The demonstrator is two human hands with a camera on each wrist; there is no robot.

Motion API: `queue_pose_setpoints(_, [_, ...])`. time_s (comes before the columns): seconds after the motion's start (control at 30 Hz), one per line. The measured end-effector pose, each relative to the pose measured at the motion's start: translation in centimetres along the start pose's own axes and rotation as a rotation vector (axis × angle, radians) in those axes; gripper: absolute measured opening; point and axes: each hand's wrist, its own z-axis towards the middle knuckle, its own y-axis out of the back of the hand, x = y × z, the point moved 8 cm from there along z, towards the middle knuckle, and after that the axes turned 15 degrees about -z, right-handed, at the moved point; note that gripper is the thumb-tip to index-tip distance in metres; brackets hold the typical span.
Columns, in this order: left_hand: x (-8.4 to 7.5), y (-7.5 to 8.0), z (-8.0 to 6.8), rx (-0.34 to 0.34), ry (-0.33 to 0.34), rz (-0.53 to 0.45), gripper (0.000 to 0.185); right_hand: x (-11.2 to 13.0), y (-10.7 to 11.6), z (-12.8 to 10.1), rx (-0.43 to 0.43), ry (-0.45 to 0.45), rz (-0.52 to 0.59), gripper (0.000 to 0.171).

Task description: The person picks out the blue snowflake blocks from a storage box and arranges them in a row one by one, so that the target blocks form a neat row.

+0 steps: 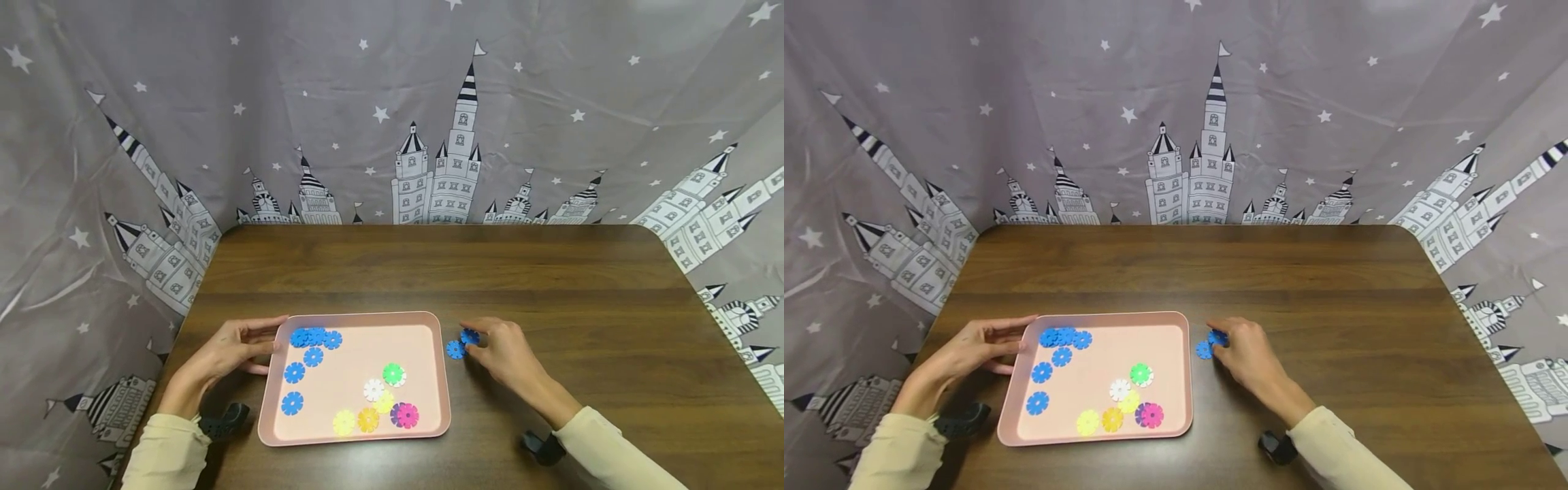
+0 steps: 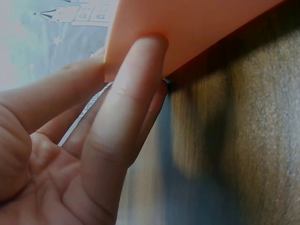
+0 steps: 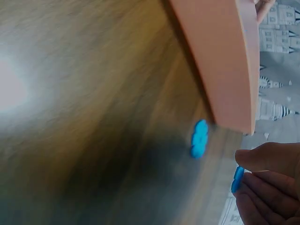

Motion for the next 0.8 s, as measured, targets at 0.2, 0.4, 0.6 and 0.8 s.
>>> queue_pose_setpoints(0.2, [0.1,0.1,0.0,0.004,-0.003,-0.005,0.062,-1.8,-0.3,-1.1,0.012,-0.028,-0.02,0.037])
queue_pose_setpoints(0.4, [0.0,0.1,-0.1,0.006,-0.011,-0.006,0.062,-2.5,-0.4,-1.6,0.007,-0.026,-0.018,0.038])
queue_pose_setpoints(0.6, [0.0,0.0,-0.1,0.023,-0.018,-0.011,0.063,-2.4,-1.1,-1.5,0.014,-0.022,-0.006,0.037])
queue_pose_setpoints(0.8, [-0.1,-0.1,-0.1,0.027,-0.02,-0.007,0.062,-2.5,-1.8,-1.7,0.031,-0.03,-0.006,0.036])
